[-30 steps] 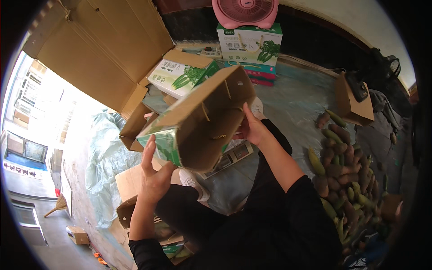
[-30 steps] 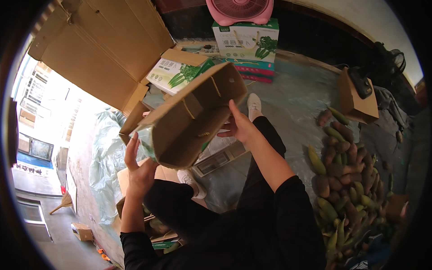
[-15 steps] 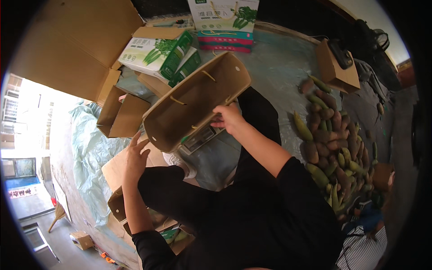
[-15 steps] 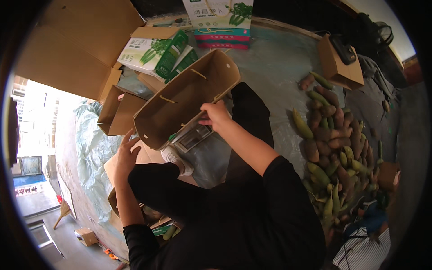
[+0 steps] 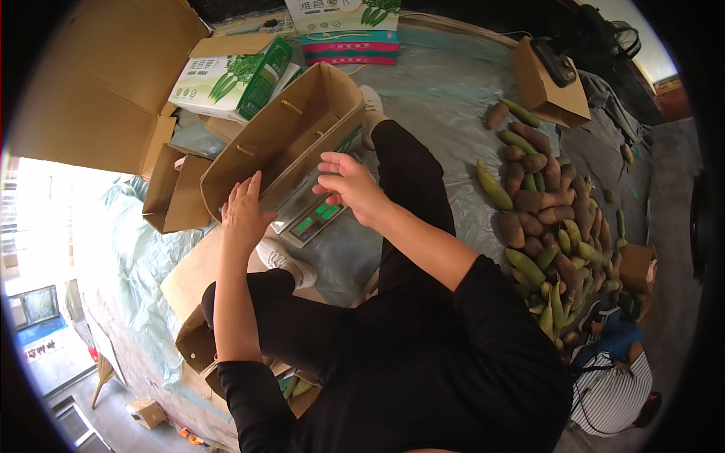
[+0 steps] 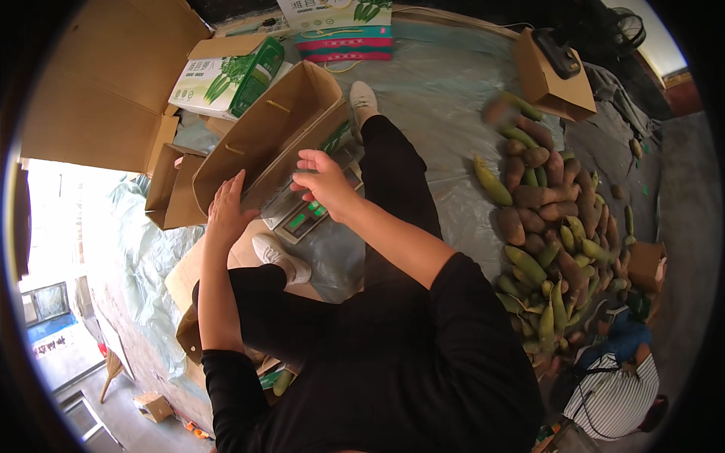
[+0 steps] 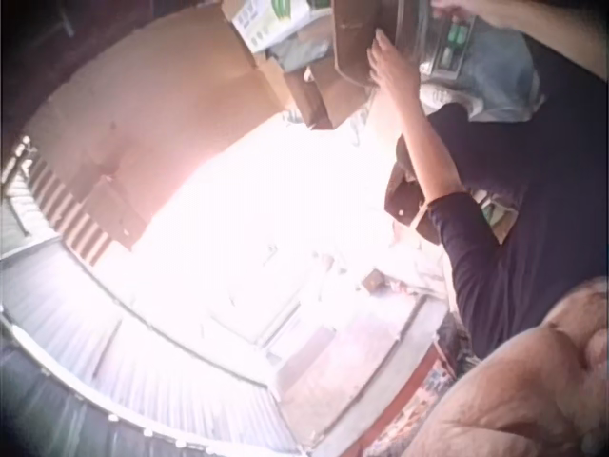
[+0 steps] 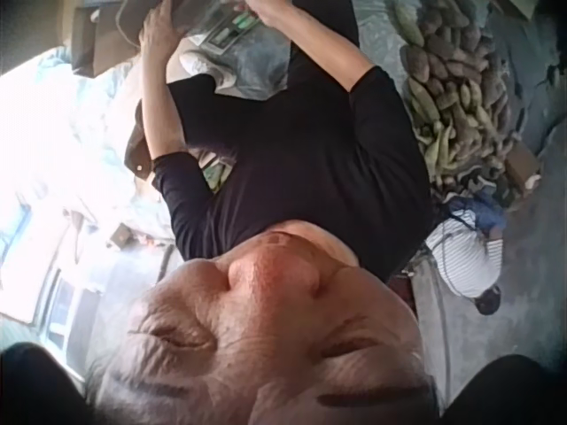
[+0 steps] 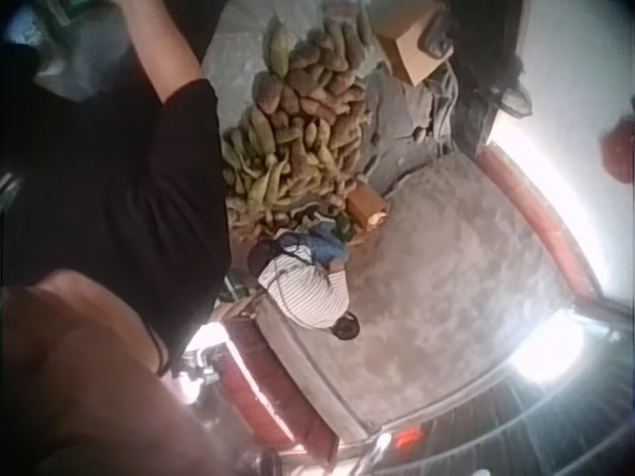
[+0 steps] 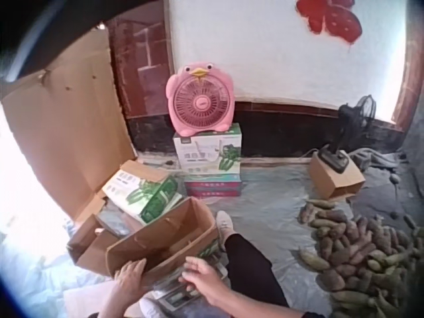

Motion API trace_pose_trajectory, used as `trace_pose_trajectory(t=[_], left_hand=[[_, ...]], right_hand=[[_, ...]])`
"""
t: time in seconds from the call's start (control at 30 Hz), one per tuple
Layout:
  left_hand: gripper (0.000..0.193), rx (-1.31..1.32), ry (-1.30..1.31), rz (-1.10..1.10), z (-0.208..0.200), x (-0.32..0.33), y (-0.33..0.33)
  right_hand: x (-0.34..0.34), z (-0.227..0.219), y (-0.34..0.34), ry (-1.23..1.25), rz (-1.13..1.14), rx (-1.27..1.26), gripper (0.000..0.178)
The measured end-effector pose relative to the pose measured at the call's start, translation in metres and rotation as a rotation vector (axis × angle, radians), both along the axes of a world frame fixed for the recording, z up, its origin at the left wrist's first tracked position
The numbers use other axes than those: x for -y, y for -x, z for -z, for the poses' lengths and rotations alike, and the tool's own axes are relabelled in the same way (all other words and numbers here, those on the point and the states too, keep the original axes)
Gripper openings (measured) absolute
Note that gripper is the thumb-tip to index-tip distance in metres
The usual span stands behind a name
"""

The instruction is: Packing and weighing vegetables into cardboard boxes for shipping.

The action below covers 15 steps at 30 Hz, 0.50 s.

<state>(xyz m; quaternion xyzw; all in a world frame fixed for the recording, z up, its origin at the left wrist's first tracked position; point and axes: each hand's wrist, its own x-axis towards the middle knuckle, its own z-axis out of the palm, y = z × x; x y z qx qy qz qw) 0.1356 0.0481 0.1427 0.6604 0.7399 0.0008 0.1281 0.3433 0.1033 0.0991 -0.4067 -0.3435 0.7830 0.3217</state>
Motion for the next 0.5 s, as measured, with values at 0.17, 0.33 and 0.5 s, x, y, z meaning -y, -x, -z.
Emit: trace_pose_trajectory(t=[0.17,0.33,0.5], left_hand=[[0.055,0.129,0.021,0.001,0.041,-0.014,0.018],[0.028,0.119,-0.07,0.039,0.061,-0.01,0.037],[0.031,0.05,0.061,0.006,0.042,-0.005,0.027]], right_hand=[[-0.009,-0.038,-0.056,-0.181,0.075,-0.056,0.035],[-0.019,-0.033,-0.114,-0.319,0.225,0.082,0.025],[-0.011,0.007,-0.166,-0.3,0.415,0.242,0.02]])
